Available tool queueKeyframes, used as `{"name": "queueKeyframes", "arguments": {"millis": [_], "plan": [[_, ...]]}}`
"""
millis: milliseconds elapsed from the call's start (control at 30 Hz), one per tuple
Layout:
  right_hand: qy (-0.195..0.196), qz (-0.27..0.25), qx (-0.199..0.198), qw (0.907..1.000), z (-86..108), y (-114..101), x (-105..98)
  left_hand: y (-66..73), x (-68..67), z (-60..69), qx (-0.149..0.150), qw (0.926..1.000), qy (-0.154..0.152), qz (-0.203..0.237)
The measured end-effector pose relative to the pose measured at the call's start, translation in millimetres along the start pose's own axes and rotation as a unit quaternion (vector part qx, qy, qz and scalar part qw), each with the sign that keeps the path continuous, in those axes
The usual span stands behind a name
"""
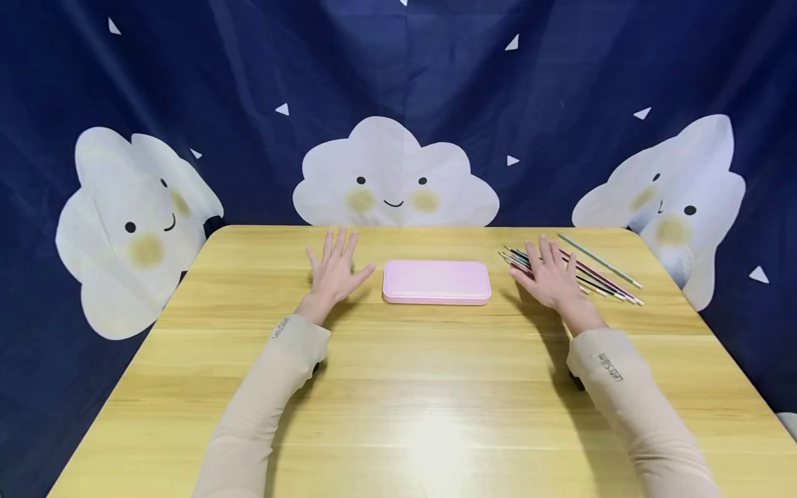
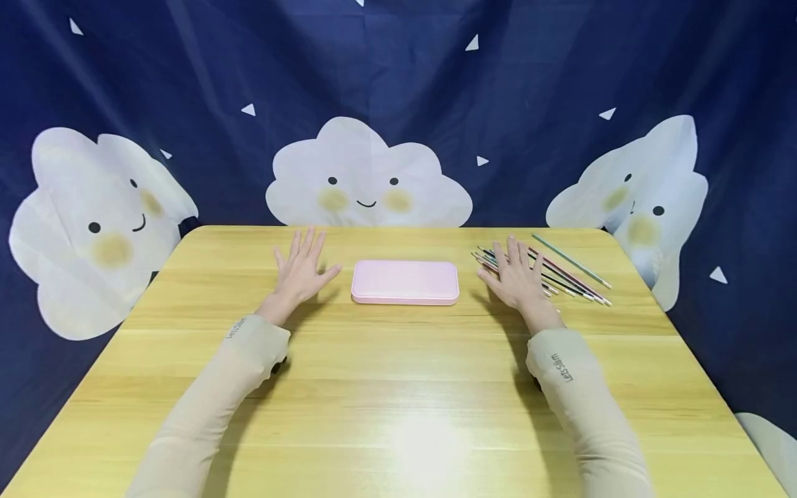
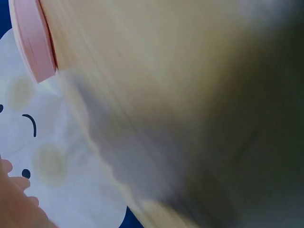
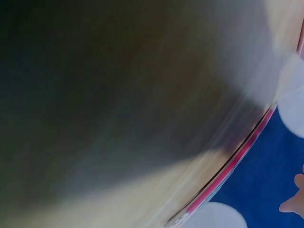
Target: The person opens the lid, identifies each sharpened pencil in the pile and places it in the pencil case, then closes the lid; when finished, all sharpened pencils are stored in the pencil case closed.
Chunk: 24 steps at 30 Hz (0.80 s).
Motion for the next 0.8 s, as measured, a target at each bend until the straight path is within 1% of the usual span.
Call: {"name": "queueKeyframes", "arguments": {"millis": [67,167,267,333,433,567,700,800], "plan": [[0.002,-0.003,-0.012,0.9999,-3.0,-6.4,1.7,0.9,1.1,-0.4,0.002,0.9997,-0.004,0.022],[0.0,-0.004,-0.042,0.9991,-10.3,-19.5,6.0,2.8,4.4,-1.3,0.009,0.9991,-0.012,0.041],[-0.016,-0.015,-0.077,0.9968,-18.5,-36.0,11.0,6.3,10.3,-2.1,0.022,0.9977,-0.029,0.057],[-0.035,-0.02,-0.098,0.9944,-24.0,-46.8,14.8,9.3,14.4,-1.8,0.027,0.9964,-0.048,0.064],[-0.062,-0.032,-0.123,0.99,-31.3,-62.0,19.6,13.3,21.0,-0.5,0.038,0.9941,-0.08,0.062],[-0.081,-0.034,-0.15,0.9848,-39.7,-77.0,24.6,18.2,28.5,0.6,0.056,0.9903,-0.115,0.055],[-0.097,-0.034,-0.174,0.9795,-47.0,-88.7,27.5,22.5,32.7,0.0,0.076,0.9855,-0.141,0.055],[-0.109,-0.018,-0.19,0.9755,-50.5,-94.5,29.3,25.4,34.5,-0.2,0.095,0.982,-0.157,0.047]]}}
Point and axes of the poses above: each hand's wrist, its own z-axis away from the middle knuckle, its own x-axis out of the palm, y = z × x, the point moved 1 cm from there along -z, towards the middle knuckle, and after that the axes turned 14 degrees about -x, right-handed, at the moved point
